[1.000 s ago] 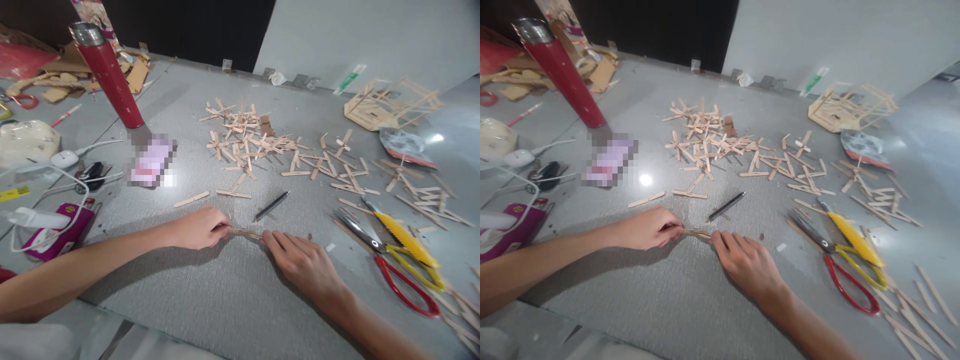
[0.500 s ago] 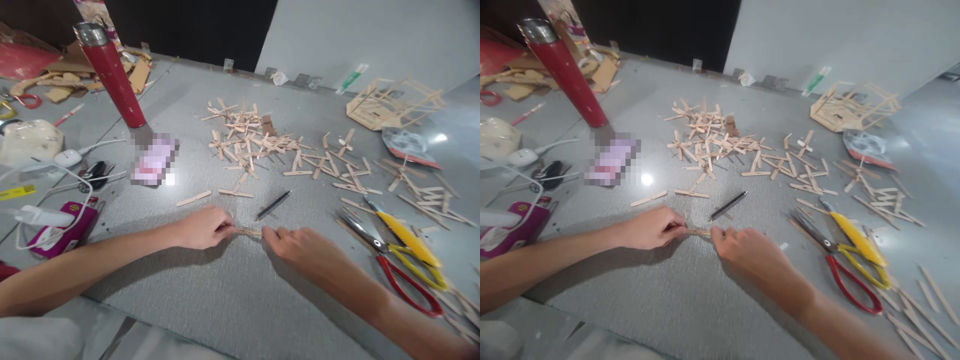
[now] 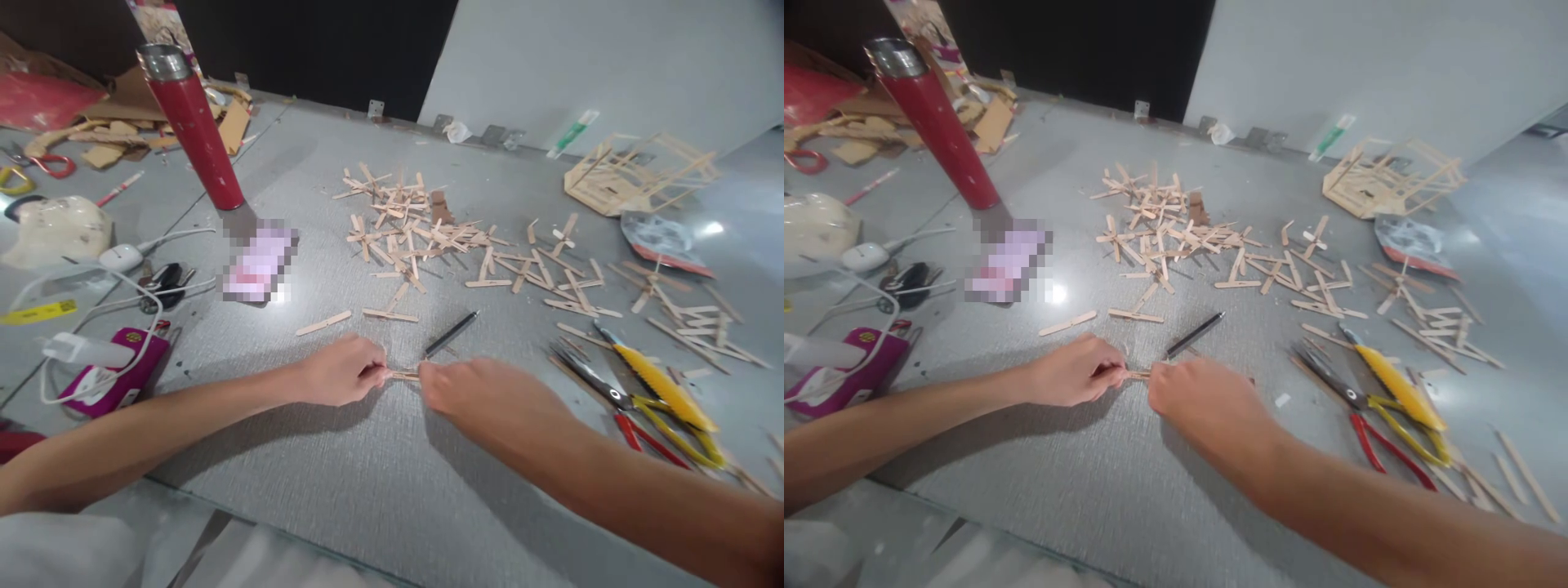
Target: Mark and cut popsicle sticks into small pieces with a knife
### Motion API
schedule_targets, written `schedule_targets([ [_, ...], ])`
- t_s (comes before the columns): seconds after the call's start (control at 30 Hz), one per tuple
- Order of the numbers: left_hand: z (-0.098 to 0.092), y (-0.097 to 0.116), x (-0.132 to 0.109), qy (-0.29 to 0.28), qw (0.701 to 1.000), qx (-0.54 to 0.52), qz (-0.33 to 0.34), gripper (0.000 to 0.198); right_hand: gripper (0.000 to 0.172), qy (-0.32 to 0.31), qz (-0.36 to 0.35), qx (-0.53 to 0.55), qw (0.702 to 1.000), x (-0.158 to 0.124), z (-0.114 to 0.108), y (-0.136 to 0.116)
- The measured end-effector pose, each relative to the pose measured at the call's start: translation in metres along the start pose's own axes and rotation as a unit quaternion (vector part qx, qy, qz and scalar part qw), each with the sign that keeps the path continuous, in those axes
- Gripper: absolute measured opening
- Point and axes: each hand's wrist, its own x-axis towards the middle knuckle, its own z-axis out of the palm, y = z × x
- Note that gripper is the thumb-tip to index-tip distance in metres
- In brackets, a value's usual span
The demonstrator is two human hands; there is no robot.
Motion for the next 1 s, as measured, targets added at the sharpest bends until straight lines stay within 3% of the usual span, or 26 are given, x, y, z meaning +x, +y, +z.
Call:
schedule_targets([
  [0.13,-0.001,-0.002,0.001,-0.020,1.000,-0.005,-0.016,0.028,0.028,-0.009,-0.038,0.024,0.999,-0.012,0.033,0.016],
  [0.3,0.000,-0.006,0.003,-0.022,1.000,0.018,-0.002,0.032,0.026,0.030,-0.014,0.058,0.998,-0.021,0.066,0.017],
  [0.57,-0.004,-0.004,0.005,-0.031,0.999,0.033,-0.006,0.034,0.022,0.063,-0.004,0.008,0.998,-0.021,0.061,0.006],
  [1.0,-0.006,-0.005,0.006,-0.037,0.999,0.035,-0.009,0.034,0.019,0.058,0.015,0.009,0.998,-0.018,0.061,0.002],
])
